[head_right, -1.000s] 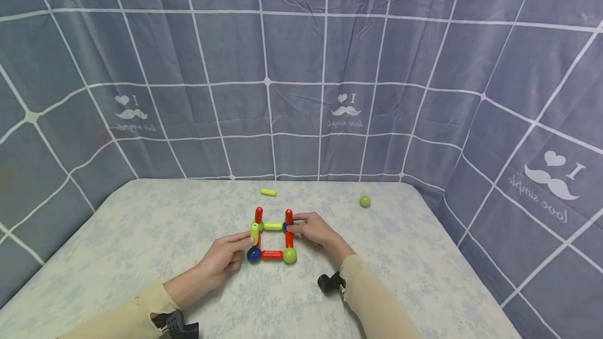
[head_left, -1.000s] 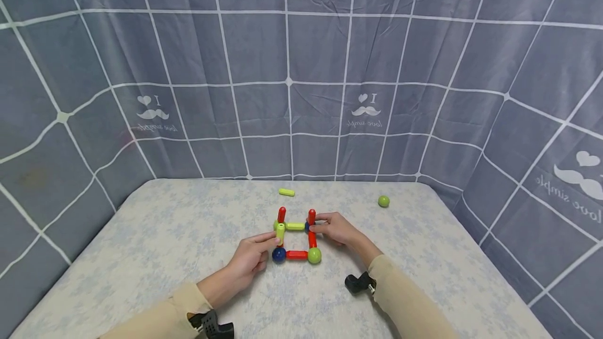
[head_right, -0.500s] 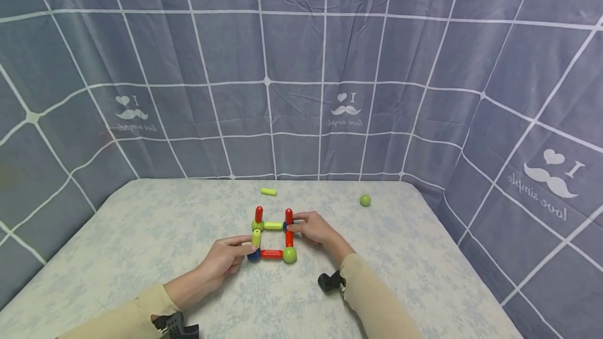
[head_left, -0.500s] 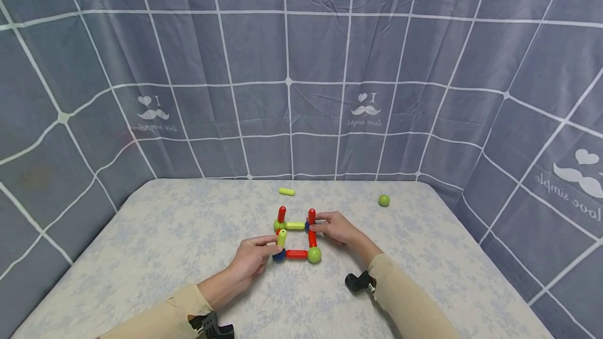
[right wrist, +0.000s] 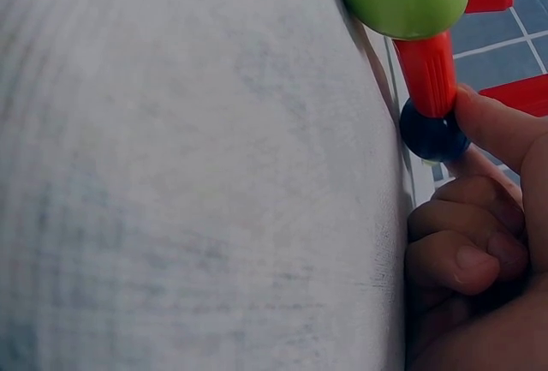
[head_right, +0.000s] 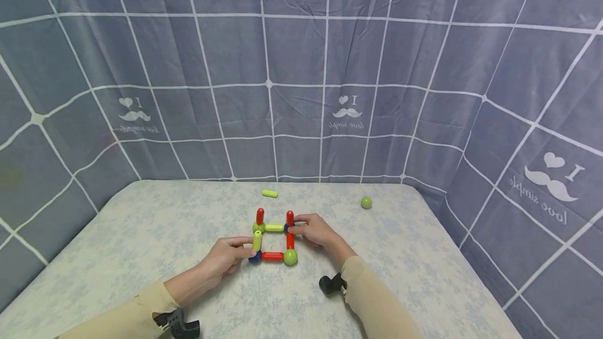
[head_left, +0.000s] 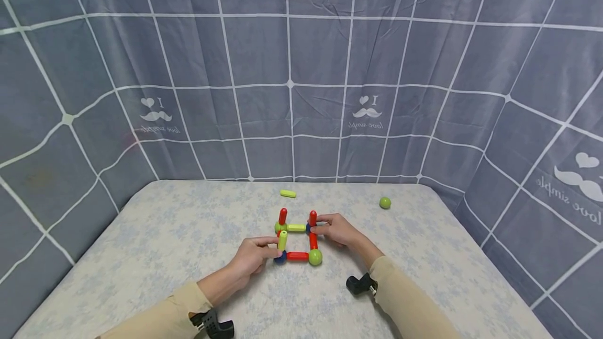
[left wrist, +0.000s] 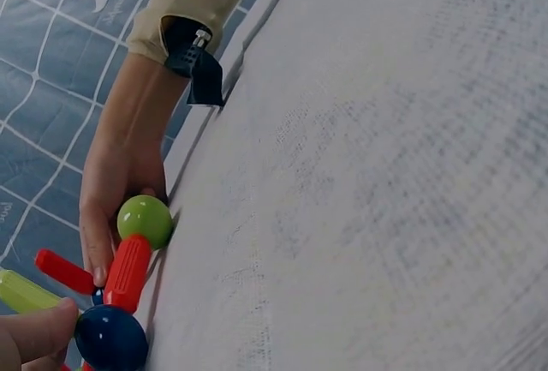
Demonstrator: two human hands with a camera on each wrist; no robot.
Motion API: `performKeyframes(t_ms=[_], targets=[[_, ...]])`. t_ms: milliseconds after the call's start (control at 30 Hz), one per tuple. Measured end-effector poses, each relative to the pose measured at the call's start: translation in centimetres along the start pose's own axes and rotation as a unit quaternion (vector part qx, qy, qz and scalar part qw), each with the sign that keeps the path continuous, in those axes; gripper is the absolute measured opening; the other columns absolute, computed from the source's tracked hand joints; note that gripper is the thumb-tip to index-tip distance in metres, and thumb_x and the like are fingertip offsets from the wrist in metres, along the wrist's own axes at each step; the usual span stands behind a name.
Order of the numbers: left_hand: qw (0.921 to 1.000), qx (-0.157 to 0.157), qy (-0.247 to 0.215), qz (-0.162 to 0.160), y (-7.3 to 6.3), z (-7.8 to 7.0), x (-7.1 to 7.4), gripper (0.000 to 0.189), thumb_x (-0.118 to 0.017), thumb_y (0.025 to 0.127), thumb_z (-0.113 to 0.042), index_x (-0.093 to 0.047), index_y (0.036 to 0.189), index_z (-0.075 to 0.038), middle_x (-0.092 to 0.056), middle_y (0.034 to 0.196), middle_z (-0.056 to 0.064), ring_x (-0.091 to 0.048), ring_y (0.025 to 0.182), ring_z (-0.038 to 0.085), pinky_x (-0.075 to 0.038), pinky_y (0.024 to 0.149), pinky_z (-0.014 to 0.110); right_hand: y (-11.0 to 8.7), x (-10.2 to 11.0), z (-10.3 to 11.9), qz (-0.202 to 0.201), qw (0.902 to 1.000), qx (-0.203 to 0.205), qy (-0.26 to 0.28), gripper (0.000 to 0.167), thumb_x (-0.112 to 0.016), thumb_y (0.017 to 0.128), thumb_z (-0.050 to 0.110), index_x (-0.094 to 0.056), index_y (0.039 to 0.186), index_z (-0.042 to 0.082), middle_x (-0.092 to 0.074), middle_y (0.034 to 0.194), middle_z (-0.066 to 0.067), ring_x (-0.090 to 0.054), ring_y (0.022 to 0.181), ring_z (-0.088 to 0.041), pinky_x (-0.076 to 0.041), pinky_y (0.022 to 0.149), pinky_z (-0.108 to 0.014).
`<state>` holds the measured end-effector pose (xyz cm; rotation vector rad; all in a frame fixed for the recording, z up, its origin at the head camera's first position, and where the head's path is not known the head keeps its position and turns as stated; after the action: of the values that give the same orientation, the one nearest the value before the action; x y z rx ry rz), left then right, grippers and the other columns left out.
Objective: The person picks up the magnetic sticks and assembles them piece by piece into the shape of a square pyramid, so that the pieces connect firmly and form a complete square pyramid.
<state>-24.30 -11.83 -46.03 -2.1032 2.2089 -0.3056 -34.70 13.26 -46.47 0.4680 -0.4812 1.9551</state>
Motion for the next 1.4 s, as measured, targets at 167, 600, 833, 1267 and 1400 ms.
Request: performKeyframes(t_ms=[167,600,833,1267,1400], targets=[[1.0000,-0.005,0.006,0.004,-0.2,-0.1,0.0,0.040,-0.077,0.082,-0.007,-0.072,0.122,-0.004,-0.039,0.059,-0.005,-0.021,0.044,0.010,-0.024,0.044,0.024,0.0,0.0,0.0,-0.001,1.0000,-0.004,0.001,0.039,-0.074,0.090,0.033,-0.071,0.127,0.021,-0.031,0.050,0.006,-0.028,0.037,-0.012,-0.029,0.039,-0.024],[0.9945,-0.023,0.101,-0.015,1.1,-0.1,0.4,0.023,-0.078,0.085,-0.012,-0.077,0.107,-0.010,-0.047,0.064,-0.001,-0.026,0.045,0.012,-0.026,0.046,0.027,-0.5,0.5,-0.1,-0.026,0.9994,-0.021,0.006,0.042,-0.076,0.089,0.029,-0.069,0.126,0.012,-0.033,0.048,0.005,-0.027,0.036,-0.011,-0.028,0.039,-0.024],[0.9934,-0.008,0.113,-0.019,3.4,-0.6,1.5,0.024,-0.074,0.089,-0.013,-0.077,0.112,-0.011,-0.054,0.072,0.000,-0.021,0.045,0.013,-0.024,0.045,0.027,-1.7,1.0,-0.4,-0.019,0.9994,-0.028,0.001,0.030,-0.079,0.085,0.028,-0.070,0.108,0.012,-0.032,0.045,0.006,-0.026,0.036,-0.010,-0.026,0.038,-0.025],[0.9842,-0.020,0.176,-0.007,6.9,-2.4,1.2,0.028,-0.070,0.092,-0.013,-0.075,0.120,-0.010,-0.054,0.072,-0.001,-0.021,0.042,0.011,-0.023,0.042,0.025,-4.2,0.4,-0.3,-0.008,0.9987,-0.035,-0.035,0.037,-0.082,0.082,0.037,-0.058,0.092,0.010,-0.030,0.048,0.006,-0.027,0.038,-0.011,-0.026,0.040,-0.025],[0.9821,-0.019,0.187,0.001,7.8,-2.6,1.1,0.029,-0.069,0.092,-0.013,-0.074,0.121,-0.011,-0.050,0.067,0.000,-0.021,0.042,0.011,-0.024,0.043,0.025,-4.8,-0.3,0.3,-0.003,0.9985,-0.039,-0.038,0.040,-0.082,0.081,0.037,-0.056,0.091,0.009,-0.031,0.048,0.005,-0.029,0.037,-0.013,-0.026,0.039,-0.026]])
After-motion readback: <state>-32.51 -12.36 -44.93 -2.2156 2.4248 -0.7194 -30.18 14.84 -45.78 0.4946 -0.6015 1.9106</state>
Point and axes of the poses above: each hand's wrist, its own y-axis towards the middle knuckle, its own x-axis out of the back of the hand, z = x × y, the point moved 1 cm from there along y, towards the middle knuckle
